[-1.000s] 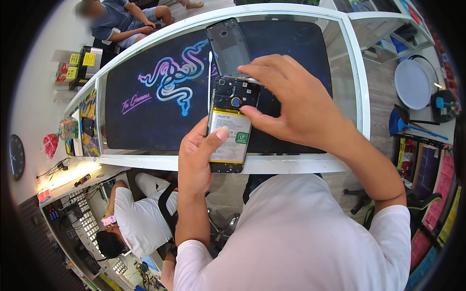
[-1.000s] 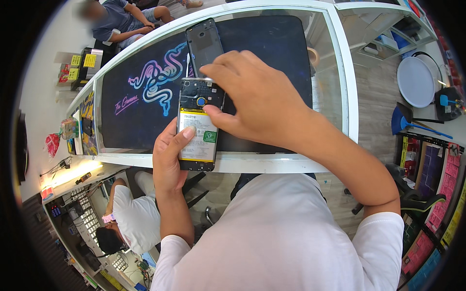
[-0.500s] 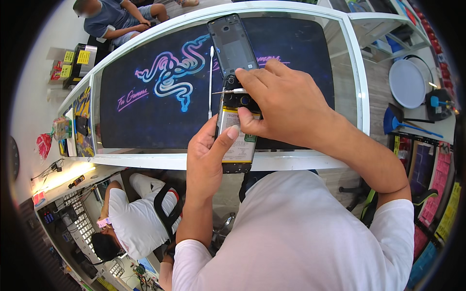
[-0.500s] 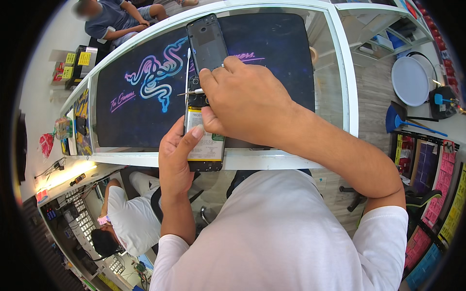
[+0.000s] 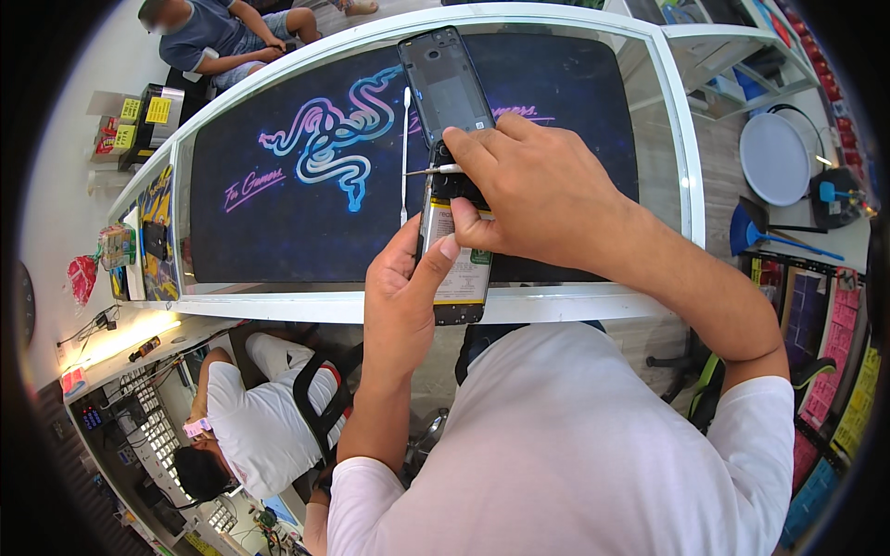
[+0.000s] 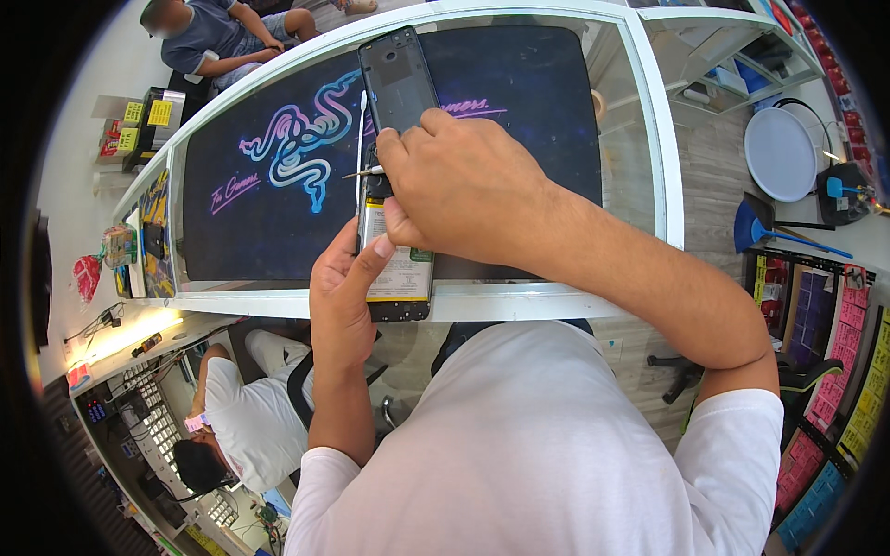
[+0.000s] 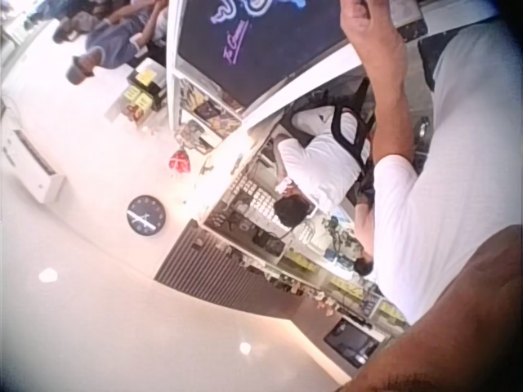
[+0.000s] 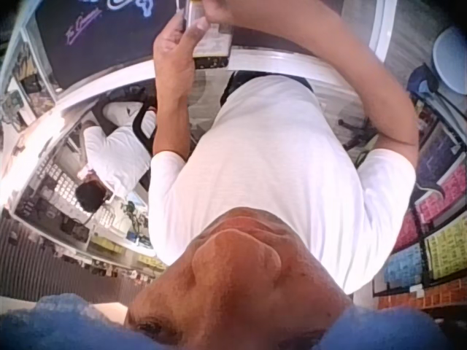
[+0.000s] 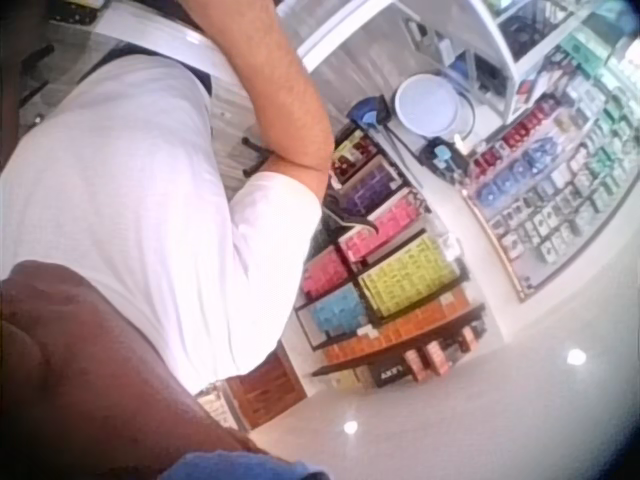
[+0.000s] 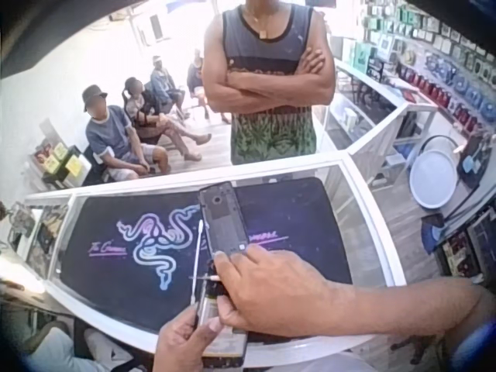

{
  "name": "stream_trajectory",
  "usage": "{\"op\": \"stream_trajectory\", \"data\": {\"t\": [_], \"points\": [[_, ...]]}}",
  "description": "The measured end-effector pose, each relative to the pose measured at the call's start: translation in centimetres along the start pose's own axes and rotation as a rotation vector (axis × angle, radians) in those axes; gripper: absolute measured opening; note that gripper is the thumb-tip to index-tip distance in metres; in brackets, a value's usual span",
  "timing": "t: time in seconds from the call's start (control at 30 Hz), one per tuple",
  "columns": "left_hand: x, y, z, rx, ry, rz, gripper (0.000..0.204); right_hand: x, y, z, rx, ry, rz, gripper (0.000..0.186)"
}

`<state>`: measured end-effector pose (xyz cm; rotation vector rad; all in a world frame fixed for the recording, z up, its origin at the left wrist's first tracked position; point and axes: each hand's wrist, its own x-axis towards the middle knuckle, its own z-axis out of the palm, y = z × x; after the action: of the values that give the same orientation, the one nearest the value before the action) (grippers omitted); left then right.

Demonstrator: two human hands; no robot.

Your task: The person disassembles a smartphone, removes the motherboard, and then reassembles the device. They use a screwdriver to remove screws and a plastic tool to pry open the casing. The phone is powered on briefly to show the boot logo before being handed to a customer.

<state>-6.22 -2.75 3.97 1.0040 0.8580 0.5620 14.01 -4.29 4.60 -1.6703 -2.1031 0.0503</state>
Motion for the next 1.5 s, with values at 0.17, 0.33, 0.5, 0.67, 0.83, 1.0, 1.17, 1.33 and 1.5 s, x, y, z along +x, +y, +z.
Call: {"op": "stream_trajectory", "data": {"t": [0.17,0.33,0.5,0.67,0.83,1.0,1.17,1.33,1.5], "points": [[0.1,-0.2,-0.1,-0.013,-0.001,-0.014,0.041,-0.1,0.0,0.1,-0.03,-0.054,0.012,0.057],[0.1,-0.3,0.0,0.022,-0.004,-0.001,0.042,0.2,0.1,0.0,-0.007,-0.116,0.04,0.058],[0.0,-0.5,0.1,0.058,0.01,0.032,0.043,-0.2,0.4,1.1,0.015,0.054,-0.009,0.057],[0.0,-0.6,-0.1,0.029,-0.004,0.01,0.042,-0.4,0.5,1.3,0.012,0.063,-0.036,0.058],[-0.1,-0.6,0.2,0.021,0.024,-0.009,0.043,-0.5,0.6,1.1,-0.02,0.028,-0.075,0.055],[-0.2,-0.8,-0.3,0.003,0.019,-0.027,0.04,-0.2,1.1,0.4,-0.018,0.046,-0.087,0.032],[0.0,-0.8,-0.7,-0.054,0.023,-0.064,0.044,-0.1,2.1,1.0,0.086,0.161,-0.067,0.017],[-0.1,-0.4,-1.6,-0.174,0.014,-0.081,0.046,0.0,2.5,-2.3,0.57,0.048,0.449,0.019],[0.2,-0.5,-2.6,-0.199,0.015,0.001,0.044,-4.4,3.8,-2.0,0.685,-0.098,0.696,0.021]]}}
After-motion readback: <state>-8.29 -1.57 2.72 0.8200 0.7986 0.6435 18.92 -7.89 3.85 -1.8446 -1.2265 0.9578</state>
